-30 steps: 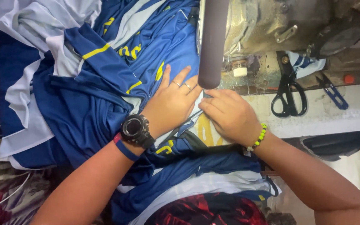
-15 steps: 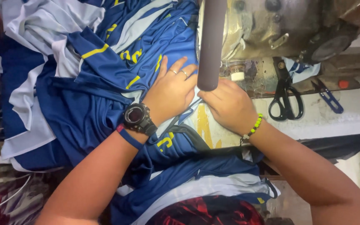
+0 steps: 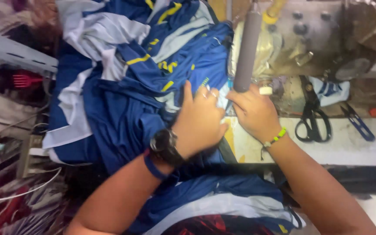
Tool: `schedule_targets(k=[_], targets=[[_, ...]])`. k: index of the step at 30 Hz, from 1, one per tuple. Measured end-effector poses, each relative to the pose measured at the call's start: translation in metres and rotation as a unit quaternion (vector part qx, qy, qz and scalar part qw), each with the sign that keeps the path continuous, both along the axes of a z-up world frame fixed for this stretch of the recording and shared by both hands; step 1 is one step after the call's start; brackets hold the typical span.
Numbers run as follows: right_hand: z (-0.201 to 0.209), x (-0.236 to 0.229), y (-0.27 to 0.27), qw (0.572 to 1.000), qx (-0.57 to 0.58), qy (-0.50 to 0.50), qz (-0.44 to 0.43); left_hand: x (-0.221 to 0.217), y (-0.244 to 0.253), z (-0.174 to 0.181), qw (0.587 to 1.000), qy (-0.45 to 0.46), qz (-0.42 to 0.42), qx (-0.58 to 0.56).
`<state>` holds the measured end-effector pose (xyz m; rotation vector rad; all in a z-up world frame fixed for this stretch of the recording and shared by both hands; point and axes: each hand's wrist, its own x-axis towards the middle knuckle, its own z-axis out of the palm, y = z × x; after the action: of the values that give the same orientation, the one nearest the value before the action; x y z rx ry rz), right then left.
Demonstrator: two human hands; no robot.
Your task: Sewing and trimming athletic jerseys at a workstation.
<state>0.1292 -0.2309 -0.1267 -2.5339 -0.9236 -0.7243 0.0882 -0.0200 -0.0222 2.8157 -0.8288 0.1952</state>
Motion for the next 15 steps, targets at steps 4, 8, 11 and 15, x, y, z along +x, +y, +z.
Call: schedule_targets(k=[4, 8, 11, 15], targets=[[0.029, -0.007, 0.011, 0.997, 0.029, 0.01, 0.065, -0.011, -0.008, -0.036, 0.987, -0.113, -0.022, -0.109], [0.042, -0.023, 0.006, 0.976, 0.142, 0.025, 0.165, 0.001, -0.025, -0.077, 0.964, -0.189, -0.032, -0.187], [0.059, -0.028, 0.006, 0.964, 0.207, 0.048, 0.163, 0.025, -0.024, -0.105, 0.955, -0.234, -0.001, -0.183], [0.075, -0.043, 0.016, 0.963, 0.201, 0.104, 0.145, 0.033, -0.011, -0.097, 0.941, -0.296, -0.109, -0.125]])
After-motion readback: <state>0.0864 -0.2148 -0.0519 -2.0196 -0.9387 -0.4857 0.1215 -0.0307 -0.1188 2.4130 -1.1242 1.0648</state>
